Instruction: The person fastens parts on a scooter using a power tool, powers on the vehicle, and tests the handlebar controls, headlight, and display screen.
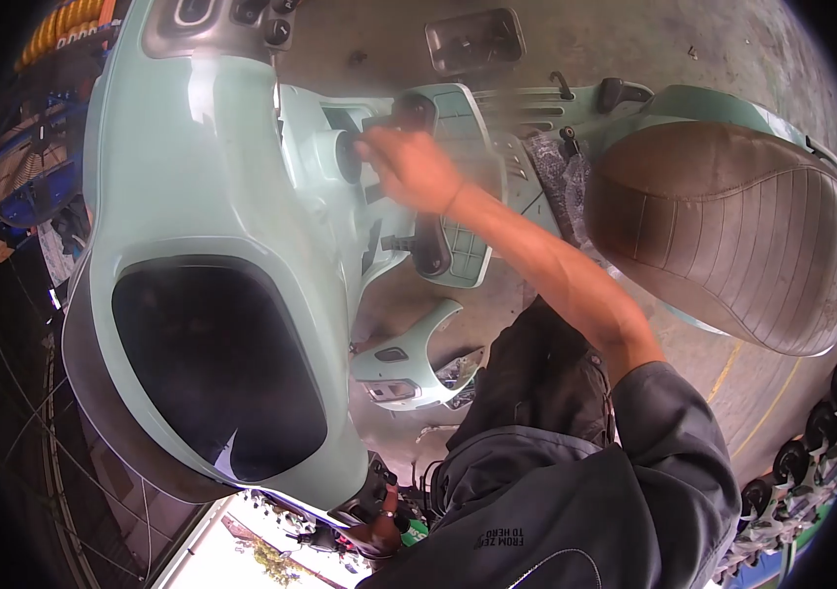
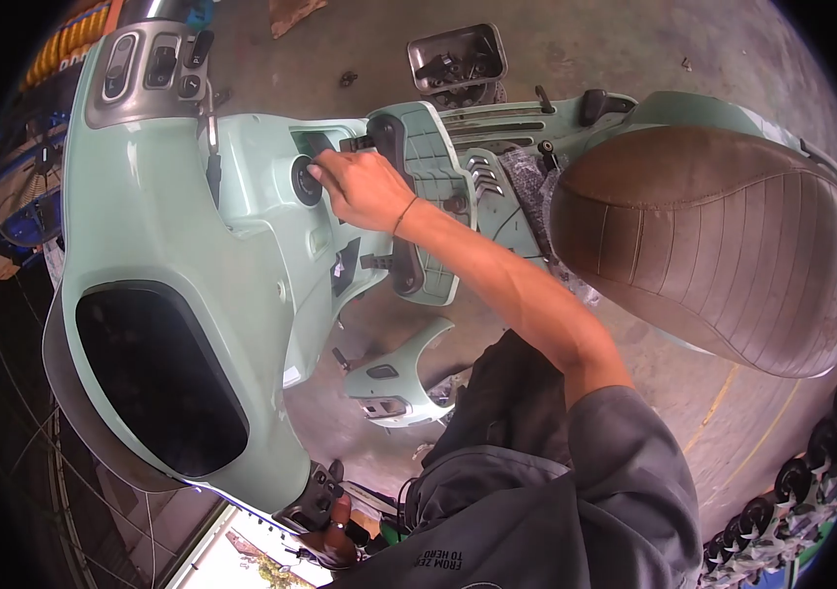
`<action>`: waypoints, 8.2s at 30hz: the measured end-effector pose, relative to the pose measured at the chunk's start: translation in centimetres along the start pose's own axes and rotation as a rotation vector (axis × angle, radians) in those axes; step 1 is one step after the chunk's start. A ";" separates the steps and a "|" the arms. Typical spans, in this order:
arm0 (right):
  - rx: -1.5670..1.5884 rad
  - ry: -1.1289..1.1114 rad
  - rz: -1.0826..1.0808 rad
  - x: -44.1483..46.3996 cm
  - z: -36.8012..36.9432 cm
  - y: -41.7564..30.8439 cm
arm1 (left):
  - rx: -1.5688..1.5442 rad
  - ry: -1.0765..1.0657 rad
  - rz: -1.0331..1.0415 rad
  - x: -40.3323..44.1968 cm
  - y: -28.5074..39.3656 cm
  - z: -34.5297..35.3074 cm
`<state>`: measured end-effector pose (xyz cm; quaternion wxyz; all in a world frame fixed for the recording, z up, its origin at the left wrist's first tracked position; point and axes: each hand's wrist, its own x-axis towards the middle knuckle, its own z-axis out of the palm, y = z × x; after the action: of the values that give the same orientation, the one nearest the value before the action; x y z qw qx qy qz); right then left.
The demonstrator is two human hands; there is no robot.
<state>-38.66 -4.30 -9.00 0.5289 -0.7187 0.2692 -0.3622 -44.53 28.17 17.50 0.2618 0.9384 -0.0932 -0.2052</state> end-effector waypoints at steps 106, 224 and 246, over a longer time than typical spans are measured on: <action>-0.835 -0.576 -0.544 18.0 -17.7 -17.4 | 0.406 0.740 0.296 -2.6 2.9 5.3; -0.501 0.703 1.042 -22.0 10.4 -36.2 | -0.836 -1.016 -0.320 51.0 -6.3 8.1; -0.280 0.731 0.948 -21.3 10.7 -36.1 | -0.313 -0.459 0.562 45.9 -6.5 8.3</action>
<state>-42.51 28.83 18.51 0.4066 -0.4126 0.7685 -0.2718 -6.47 16.93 -7.82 0.4199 0.7549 -0.3700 -0.3419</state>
